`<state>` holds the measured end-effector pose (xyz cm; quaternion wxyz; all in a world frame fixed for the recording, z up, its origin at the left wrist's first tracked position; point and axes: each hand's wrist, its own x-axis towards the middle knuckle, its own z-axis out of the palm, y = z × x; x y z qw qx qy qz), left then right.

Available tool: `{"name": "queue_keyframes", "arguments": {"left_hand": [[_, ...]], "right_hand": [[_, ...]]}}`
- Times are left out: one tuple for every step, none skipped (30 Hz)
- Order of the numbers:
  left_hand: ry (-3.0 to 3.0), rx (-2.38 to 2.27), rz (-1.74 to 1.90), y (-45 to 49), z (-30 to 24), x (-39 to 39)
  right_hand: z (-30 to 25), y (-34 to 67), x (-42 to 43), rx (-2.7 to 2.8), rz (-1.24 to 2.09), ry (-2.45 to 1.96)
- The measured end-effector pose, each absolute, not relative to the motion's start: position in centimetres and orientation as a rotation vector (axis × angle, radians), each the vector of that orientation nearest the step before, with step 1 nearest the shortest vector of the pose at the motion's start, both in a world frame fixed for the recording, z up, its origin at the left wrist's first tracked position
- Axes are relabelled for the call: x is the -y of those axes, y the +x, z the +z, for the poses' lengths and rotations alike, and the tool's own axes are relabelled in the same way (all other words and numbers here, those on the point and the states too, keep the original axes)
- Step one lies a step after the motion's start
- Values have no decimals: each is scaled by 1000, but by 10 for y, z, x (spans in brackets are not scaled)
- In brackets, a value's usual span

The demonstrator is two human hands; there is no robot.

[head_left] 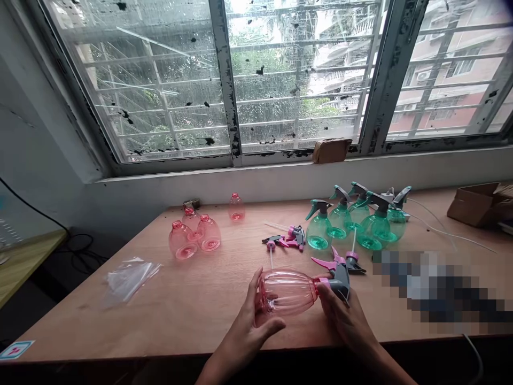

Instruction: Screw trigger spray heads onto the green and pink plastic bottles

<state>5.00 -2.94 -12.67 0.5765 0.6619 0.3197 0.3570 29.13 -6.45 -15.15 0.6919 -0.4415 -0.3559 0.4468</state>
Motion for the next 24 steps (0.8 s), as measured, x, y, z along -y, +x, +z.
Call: {"name": "queue_keyframes", "arguments": {"left_hand": [[1542,-742,839,49,-127,29],[1535,-736,846,48,-127,29],[1530,-732,852,48,-127,29],[1530,-727,856,48,-128,29],[1532,-720,854,48,-129,28],[1539,-710,847,48,-130,28],[1552,-701,837,49,-132,27],[1568,-694,828,49,-134,27],[1586,-690,822,50,-135,26],[1603,-689,823,50,-137,25],[1616,-688,830,51,-139,24],[1625,-687,844,52,-140,23],[1629,-688,860,52,-141,23],[1629,-690,873,53,-141,22],[1627,-696,882,53,-142,22],[1626,-705,887,53,-142,22],[1623,-712,888,53,-141,23],[1616,-713,884,52,-140,23],[1604,-709,878,51,-139,24],[1587,-705,874,50,-138,24],[1571,-705,873,48,-137,25],[1559,-708,876,47,-136,25],[1552,-716,882,46,-136,26],[1552,-728,889,46,-136,26]], "right_hand": [[-151,292,65,807,1002,-987],[-151,292,65,818,1005,-987],[-151,292,65,828,1007,-987],[-151,293,65,835,1008,-985],[-151,293,66,839,1009,-983],[-151,293,66,840,1011,-979],[-151,293,66,841,1012,-976],[-151,292,66,842,1015,-974],[-150,292,66,845,1016,-973],[-150,291,66,851,1017,-973],[-150,291,67,859,1018,-975],[-149,290,67,867,1019,-978],[-149,289,67,876,1021,-982],[-148,289,66,885,1023,-986],[-148,288,66,892,1023,-991],[-148,288,66,898,1024,-995],[-148,288,66,903,1024,-1000],[-148,288,66,905,1023,-1004],[-148,288,66,906,1022,-1008],[-148,288,66,904,1021,-1013],[-148,288,66,906,1022,-1018],[-148,288,66,914,1022,-1024],[-148,288,67,927,1023,-1029],[-147,288,67,947,1023,-1036]]}}
